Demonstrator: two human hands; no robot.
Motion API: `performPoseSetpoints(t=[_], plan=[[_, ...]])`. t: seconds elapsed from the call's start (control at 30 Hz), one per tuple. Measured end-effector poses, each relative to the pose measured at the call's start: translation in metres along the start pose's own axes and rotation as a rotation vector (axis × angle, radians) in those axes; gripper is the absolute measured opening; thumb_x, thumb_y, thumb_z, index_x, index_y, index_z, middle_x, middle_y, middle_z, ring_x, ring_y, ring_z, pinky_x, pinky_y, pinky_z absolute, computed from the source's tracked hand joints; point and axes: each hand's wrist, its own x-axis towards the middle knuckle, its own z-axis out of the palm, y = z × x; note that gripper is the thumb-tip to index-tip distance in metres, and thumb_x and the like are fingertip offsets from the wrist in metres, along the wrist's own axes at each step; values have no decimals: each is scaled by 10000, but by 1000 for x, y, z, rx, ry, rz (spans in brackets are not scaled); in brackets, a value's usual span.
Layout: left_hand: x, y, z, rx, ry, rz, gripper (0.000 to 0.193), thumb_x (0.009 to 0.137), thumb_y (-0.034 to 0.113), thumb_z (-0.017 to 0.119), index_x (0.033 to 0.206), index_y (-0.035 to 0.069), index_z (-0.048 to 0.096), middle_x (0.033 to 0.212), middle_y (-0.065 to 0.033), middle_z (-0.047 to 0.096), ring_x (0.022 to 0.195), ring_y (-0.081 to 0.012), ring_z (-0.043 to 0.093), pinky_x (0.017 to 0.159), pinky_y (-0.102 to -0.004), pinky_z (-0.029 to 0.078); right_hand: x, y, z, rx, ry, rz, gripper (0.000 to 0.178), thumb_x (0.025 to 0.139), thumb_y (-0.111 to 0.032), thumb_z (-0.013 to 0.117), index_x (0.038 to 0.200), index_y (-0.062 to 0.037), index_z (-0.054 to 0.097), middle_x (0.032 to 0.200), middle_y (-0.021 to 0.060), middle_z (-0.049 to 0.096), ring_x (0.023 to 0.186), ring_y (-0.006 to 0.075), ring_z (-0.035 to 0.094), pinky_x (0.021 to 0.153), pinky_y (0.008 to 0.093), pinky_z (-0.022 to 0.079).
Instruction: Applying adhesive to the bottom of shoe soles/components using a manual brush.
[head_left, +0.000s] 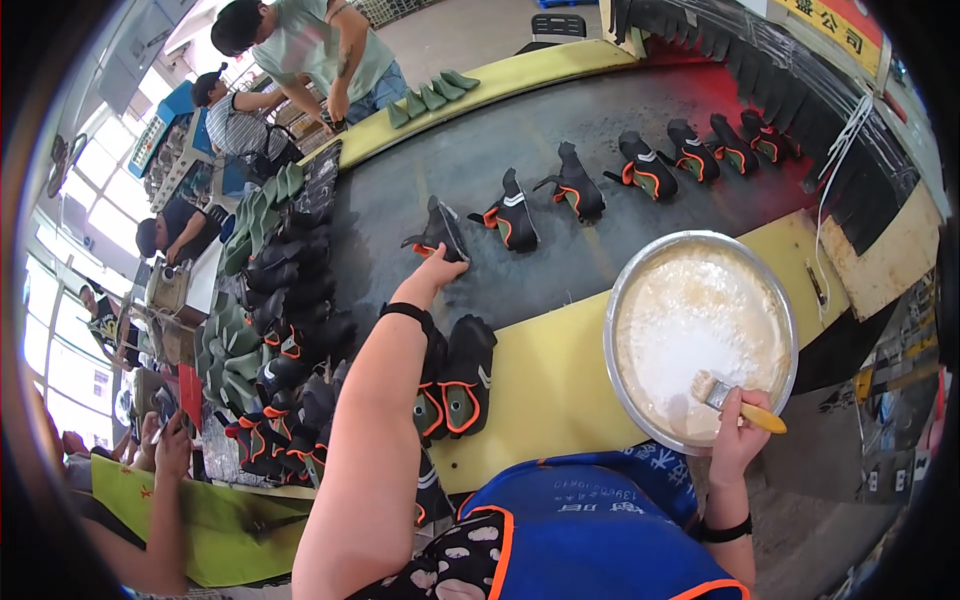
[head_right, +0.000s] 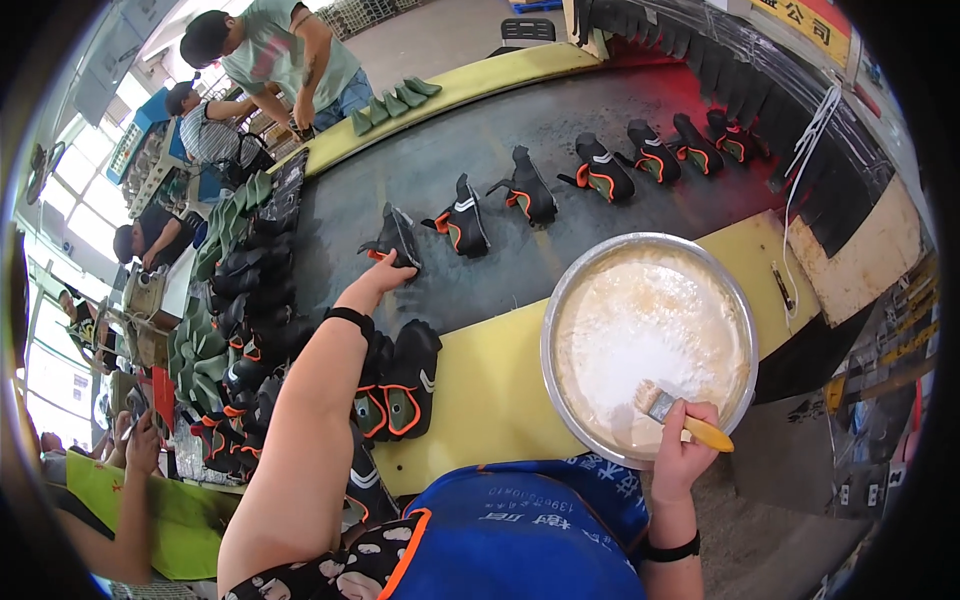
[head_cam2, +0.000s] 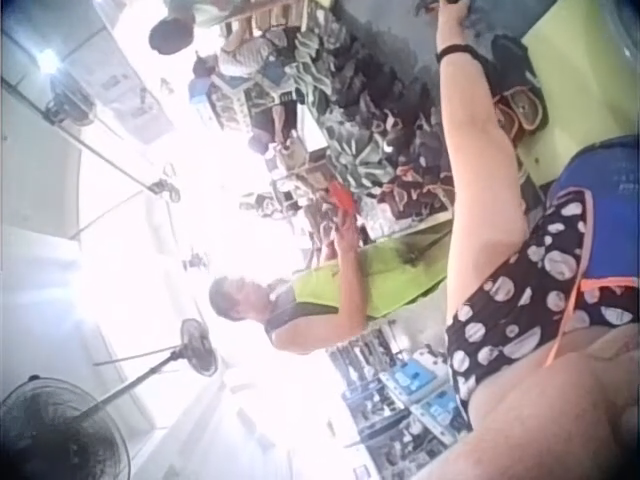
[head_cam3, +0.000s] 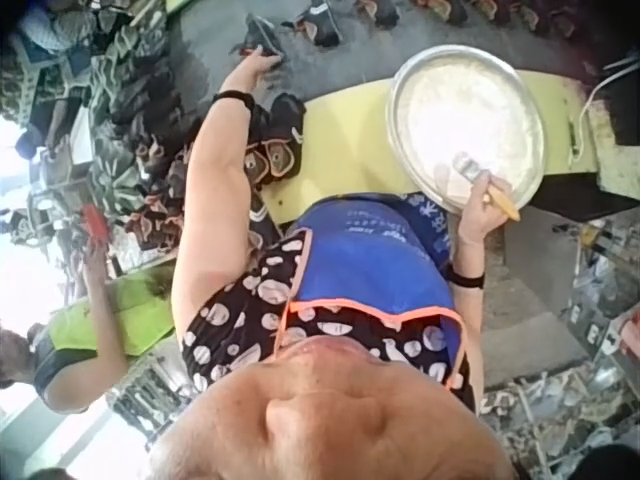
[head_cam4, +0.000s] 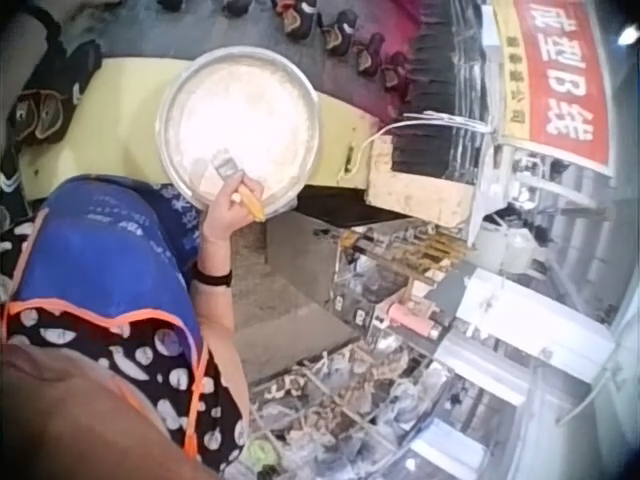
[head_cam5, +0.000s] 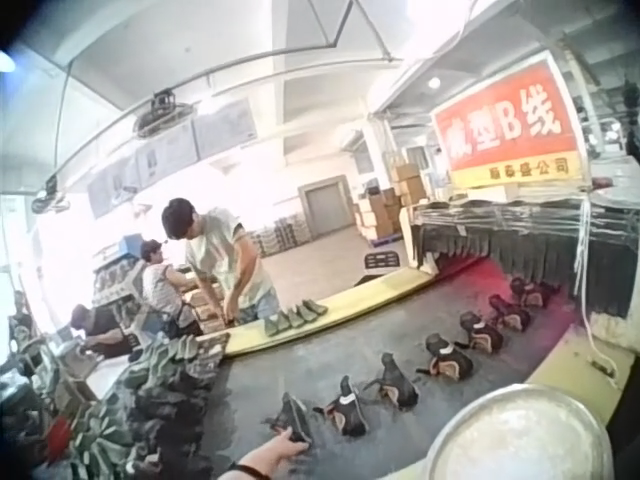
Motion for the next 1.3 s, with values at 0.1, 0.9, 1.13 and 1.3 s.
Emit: performPoseSetpoints(t=[0.1,0.9,1.13,1.3], plan=[[-35,30,-9,-37,-199,-29,801,863,492,698,1540,201,383,1465,-147,512,1317,-361,509,967,-551,467,0,3,1,-1,25,-50,132,986,-45,594,872,-28,530,792,7,503,664,62,487,617,212,402],[-291,28,103,453,-332,573,774,780,403,794,1471,322,452,1030,-196,638,981,-374,667,849,-437,547,-7,5,1,125,88,-14,83,984,-66,620,943,-7,580,773,14,577,661,44,531,621,190,430],[-284,-21,73,-94,-209,324,816,853,272,788,1535,183,351,1401,-227,518,1213,-354,575,1018,-396,468,-6,9,-2,107,64,7,83,978,-62,626,979,13,589,825,43,606,719,82,575,664,222,466],[-323,-23,81,504,246,353,622,898,303,687,1470,237,451,1350,-269,480,1159,-425,580,958,-454,513,-6,7,-2,18,136,126,138,978,-129,637,976,8,617,801,40,614,704,83,557,654,226,451]])
